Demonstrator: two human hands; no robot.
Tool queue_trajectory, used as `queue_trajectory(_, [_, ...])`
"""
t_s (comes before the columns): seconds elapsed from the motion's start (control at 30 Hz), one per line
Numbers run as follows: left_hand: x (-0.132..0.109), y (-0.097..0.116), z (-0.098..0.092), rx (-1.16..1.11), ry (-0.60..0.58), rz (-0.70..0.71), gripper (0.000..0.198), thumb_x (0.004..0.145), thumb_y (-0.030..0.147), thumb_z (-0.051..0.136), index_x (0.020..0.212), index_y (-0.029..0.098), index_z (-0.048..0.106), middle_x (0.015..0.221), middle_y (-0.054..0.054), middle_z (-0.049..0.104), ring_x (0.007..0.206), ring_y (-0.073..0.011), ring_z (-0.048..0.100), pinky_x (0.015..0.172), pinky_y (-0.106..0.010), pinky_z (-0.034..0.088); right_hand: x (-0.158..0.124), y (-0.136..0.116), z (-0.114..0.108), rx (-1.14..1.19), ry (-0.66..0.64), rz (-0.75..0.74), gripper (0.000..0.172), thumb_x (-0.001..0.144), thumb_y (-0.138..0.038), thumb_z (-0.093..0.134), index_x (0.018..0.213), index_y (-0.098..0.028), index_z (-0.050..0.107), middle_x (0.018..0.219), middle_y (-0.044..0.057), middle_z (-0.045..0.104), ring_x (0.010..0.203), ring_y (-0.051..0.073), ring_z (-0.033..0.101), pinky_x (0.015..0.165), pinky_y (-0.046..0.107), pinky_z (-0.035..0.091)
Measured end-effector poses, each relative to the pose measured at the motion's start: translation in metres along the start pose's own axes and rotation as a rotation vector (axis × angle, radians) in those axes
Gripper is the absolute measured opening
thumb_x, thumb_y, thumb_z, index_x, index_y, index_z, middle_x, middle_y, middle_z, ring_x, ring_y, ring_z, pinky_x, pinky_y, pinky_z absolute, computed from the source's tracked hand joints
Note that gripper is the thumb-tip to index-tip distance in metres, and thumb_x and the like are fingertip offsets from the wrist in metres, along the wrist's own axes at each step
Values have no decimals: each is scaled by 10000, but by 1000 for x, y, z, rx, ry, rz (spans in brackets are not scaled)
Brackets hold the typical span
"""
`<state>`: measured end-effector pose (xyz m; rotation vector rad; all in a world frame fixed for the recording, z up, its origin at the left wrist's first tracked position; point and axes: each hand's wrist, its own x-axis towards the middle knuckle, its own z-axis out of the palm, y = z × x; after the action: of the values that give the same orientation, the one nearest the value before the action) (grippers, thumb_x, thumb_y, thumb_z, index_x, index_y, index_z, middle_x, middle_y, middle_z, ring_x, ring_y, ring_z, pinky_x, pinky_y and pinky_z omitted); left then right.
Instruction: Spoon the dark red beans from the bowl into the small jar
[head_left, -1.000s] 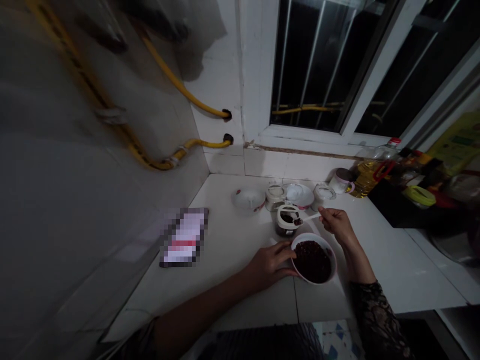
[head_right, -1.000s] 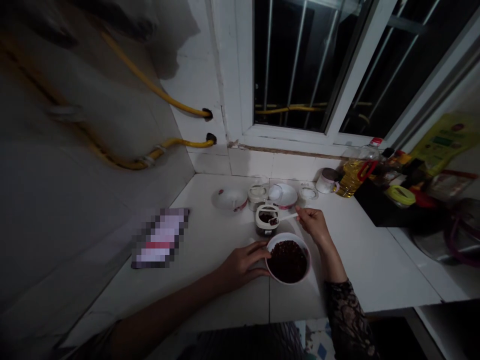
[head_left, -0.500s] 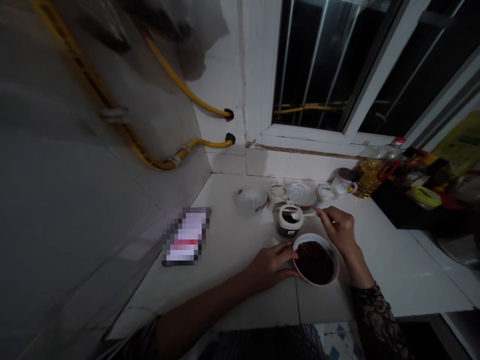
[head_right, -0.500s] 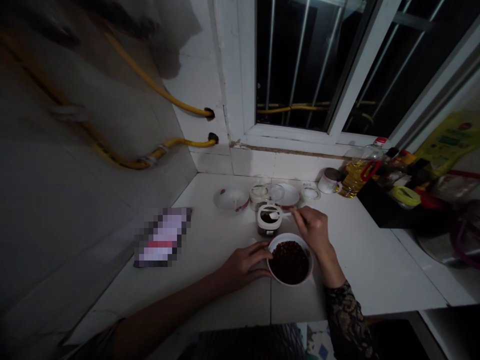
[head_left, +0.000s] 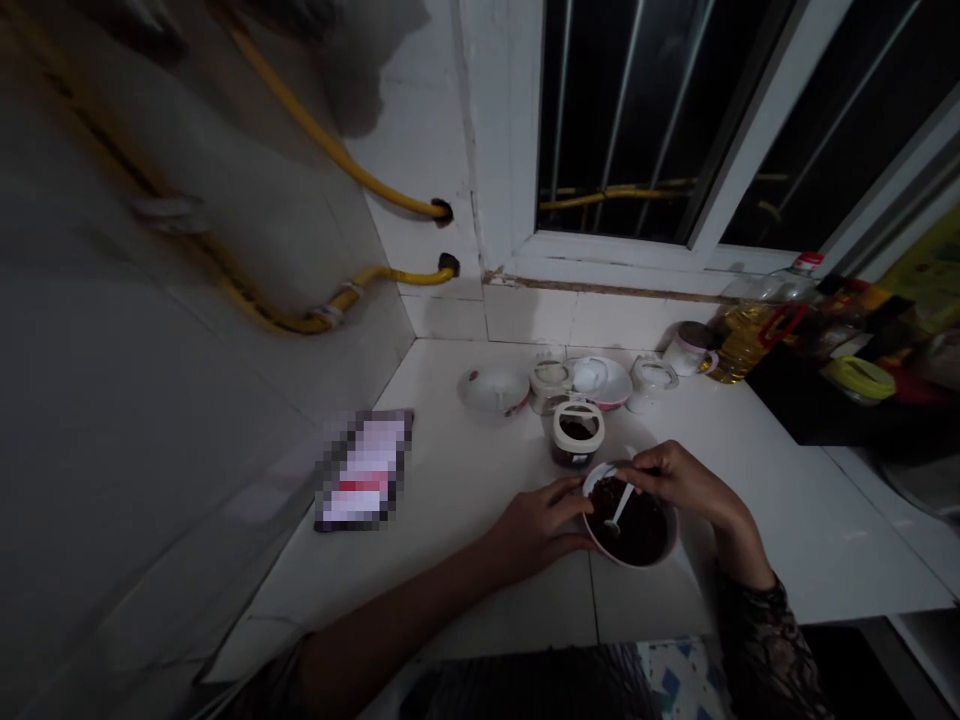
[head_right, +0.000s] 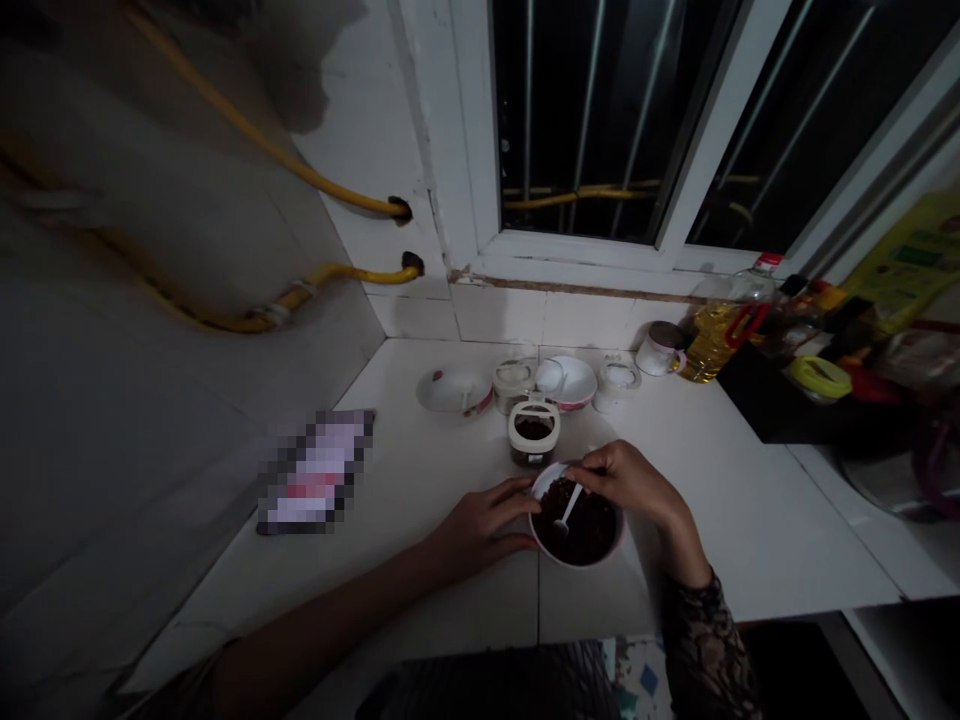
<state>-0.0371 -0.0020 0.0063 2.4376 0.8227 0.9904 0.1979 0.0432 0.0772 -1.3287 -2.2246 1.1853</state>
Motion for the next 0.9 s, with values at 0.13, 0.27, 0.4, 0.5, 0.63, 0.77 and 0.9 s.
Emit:
queue_trajectory(0.13, [0,0,0,1,-21,-24,339,868,475,574,1081,212,582,1231,-96,578,1100,-210,613,890,-303,531,-1,4,-5,-1,50,25,517,804,-583,530,533,-143,522,497,-48,337,486,71,279,442,201,242])
queue_trajectory(0.27, [1,1,-1,1,-4,-2,354,884,495,533,1069,196,580,1239,-113,571,1106,-214,611,896,-306,528,1,9,-8,-3,54,20,515,794,-578,548,533,-135,537,497,-45,343,485,69,286,448,202,247])
queue_trajectory(0.4, [1,1,-1,0,18,19,385,892,520,494,1060,184,579,1214,-126,580,1088,-212,619,875,-305,533,2,6,-5,13,30,41,523,784,-597,543,537,-137,532,490,-50,335,474,66,275,441,205,229])
queue_trajectory(0.5, [1,0,0,-2,10,12,383,889,518,503,1070,189,582,1215,-126,579,1109,-213,606,895,-307,522,2,3,-3,18,38,45,524,769,-600,562,521,-142,512,486,-52,325,472,64,264,439,207,216])
queue_trajectory(0.63, [1,-1,1,-3,-4,6,376,881,502,533,1081,189,589,1224,-128,578,1108,-214,605,898,-300,516,1,2,-2,38,37,51,521,777,-604,550,533,-144,528,491,-41,355,473,71,288,438,213,232])
queue_trajectory(0.77, [0,-3,2,-9,-1,-2,391,871,509,545,1080,182,595,1236,-130,575,1109,-218,606,900,-299,512,0,5,-3,42,28,54,522,769,-609,558,533,-145,530,495,-44,348,479,72,284,453,216,242])
queue_trajectory(0.9, [-1,-3,3,-15,0,-1,391,873,519,536,1083,194,590,1239,-117,576,1120,-203,599,906,-289,508,0,5,-4,43,17,60,520,763,-606,568,531,-144,515,504,-46,342,487,72,289,469,219,247])
